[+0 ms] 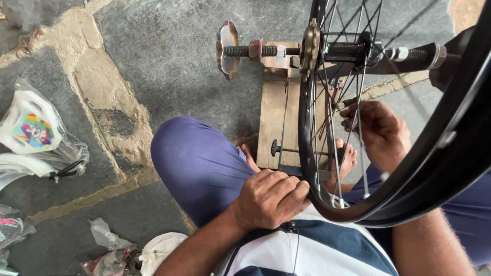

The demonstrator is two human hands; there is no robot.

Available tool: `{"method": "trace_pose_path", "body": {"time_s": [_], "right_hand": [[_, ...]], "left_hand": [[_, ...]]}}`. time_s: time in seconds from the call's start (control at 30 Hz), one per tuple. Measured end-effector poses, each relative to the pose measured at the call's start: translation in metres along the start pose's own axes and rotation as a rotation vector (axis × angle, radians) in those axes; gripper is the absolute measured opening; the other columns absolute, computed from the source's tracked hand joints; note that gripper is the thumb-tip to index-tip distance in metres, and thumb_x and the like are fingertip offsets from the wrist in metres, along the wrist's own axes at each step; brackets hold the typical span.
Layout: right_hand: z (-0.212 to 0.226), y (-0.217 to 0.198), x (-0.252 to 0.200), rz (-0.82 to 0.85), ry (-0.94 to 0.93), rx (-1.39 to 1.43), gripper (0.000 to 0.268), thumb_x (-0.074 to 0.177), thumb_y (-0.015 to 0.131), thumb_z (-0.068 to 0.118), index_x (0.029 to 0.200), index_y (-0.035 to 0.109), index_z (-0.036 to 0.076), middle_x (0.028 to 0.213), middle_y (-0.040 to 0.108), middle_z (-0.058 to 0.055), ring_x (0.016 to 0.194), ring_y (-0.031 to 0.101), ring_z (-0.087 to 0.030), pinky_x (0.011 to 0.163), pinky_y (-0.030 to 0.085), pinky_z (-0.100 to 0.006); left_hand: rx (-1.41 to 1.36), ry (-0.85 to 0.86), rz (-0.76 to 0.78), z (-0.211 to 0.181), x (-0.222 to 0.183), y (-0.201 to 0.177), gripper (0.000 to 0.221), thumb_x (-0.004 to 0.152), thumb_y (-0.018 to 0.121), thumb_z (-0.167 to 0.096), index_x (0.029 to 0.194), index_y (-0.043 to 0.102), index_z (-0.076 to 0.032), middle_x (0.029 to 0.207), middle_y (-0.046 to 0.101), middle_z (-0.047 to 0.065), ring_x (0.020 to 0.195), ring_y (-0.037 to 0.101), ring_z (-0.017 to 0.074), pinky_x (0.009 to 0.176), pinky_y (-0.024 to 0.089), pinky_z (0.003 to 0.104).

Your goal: The person adjusts the spokes on a bicycle wheel rim while it is held in a truing stand, using their hands and a small tool.

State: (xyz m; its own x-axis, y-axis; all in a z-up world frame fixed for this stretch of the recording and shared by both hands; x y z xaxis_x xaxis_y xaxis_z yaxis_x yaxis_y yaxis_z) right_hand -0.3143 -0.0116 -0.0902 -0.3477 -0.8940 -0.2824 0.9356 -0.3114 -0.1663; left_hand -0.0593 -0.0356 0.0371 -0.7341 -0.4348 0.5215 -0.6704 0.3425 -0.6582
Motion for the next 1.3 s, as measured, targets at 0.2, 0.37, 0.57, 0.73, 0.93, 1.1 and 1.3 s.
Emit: {"method": "trace_pose_path", "body": {"time_s": [0.2,0.37,0.57,0.73,0.93,1.1,1.3], "right_hand": [[0.001,0.009,-0.011,0.123,-0.032,0.026,0.018,0.109,0.052,-0.006,0.123,0.062,-0.003,0.108,0.071,-0.014,0.100,0.071,-0.018,0.090,0.060,-0.031],[-0.035,0.019,-0.017,0.034,0.459,0.330,0.024,0.100,0.051,0.008,0.115,0.064,-0.006,0.102,0.074,-0.016,0.093,0.073,-0.023,0.083,0.060,-0.034],[-0.026,0.046,-0.018,0.279,0.245,0.113,0.025,0.096,0.059,0.007,0.117,0.064,-0.005,0.102,0.071,-0.016,0.096,0.071,-0.020,0.078,0.057,-0.032],[-0.025,0.055,-0.019,0.177,0.370,0.258,0.031,0.092,0.061,0.010,0.121,0.067,-0.002,0.099,0.073,-0.010,0.083,0.069,-0.016,0.070,0.055,-0.029],[0.055,0.060,-0.026,0.232,-0.105,-0.773,0.032,0.078,0.079,0.015,0.108,0.072,0.004,0.100,0.077,-0.011,0.081,0.075,-0.020,0.072,0.060,-0.032],[0.079,0.056,-0.029,0.305,-0.033,-0.581,0.035,0.081,0.077,0.011,0.114,0.073,0.000,0.101,0.077,-0.013,0.080,0.078,-0.019,0.068,0.063,-0.032],[0.072,0.061,-0.021,0.256,-0.038,-0.521,0.035,0.083,0.080,0.016,0.113,0.073,-0.002,0.092,0.078,-0.014,0.076,0.075,-0.016,0.062,0.060,-0.032]], "left_hand": [[0.020,0.016,0.014,-0.001,-0.006,0.005,0.028,0.093,0.082,-0.017,0.109,0.068,0.001,0.096,0.066,0.009,0.085,0.070,0.0221,0.074,0.058,0.034],[0.010,0.017,0.049,0.002,-0.009,0.013,0.026,0.093,0.081,-0.013,0.109,0.069,0.004,0.096,0.068,0.012,0.083,0.070,0.0221,0.070,0.057,0.034],[-0.021,-0.012,0.049,0.004,-0.014,0.018,0.023,0.095,0.080,-0.013,0.108,0.070,0.003,0.094,0.069,0.014,0.082,0.072,0.0231,0.070,0.059,0.035],[-0.026,-0.018,0.039,0.005,-0.015,0.021,0.022,0.095,0.080,-0.013,0.107,0.071,0.004,0.092,0.070,0.015,0.080,0.073,0.0231,0.069,0.061,0.034],[-0.054,-0.032,0.044,0.006,-0.009,0.015,0.023,0.092,0.080,-0.012,0.105,0.070,0.004,0.090,0.068,0.013,0.079,0.072,0.0233,0.070,0.060,0.035],[-0.045,-0.035,0.042,0.005,-0.008,0.009,0.021,0.092,0.079,-0.010,0.105,0.070,0.004,0.090,0.068,0.011,0.078,0.070,0.0222,0.069,0.058,0.034],[-0.045,-0.037,0.030,0.005,-0.009,0.009,0.021,0.092,0.080,-0.011,0.105,0.070,0.003,0.090,0.068,0.011,0.078,0.070,0.0220,0.069,0.057,0.035]]}}
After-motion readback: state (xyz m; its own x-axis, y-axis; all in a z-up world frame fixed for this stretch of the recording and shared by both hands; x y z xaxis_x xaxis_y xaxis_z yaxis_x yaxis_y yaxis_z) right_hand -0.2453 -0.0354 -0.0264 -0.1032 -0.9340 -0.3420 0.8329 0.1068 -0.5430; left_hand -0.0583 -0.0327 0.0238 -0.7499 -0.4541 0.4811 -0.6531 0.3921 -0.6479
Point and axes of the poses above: each hand's wrist, its own x-axis towards the middle knuckle, its own y-axis out of the palm, z = x × y, the point moved 8 cm from there along x, towards the middle knuckle
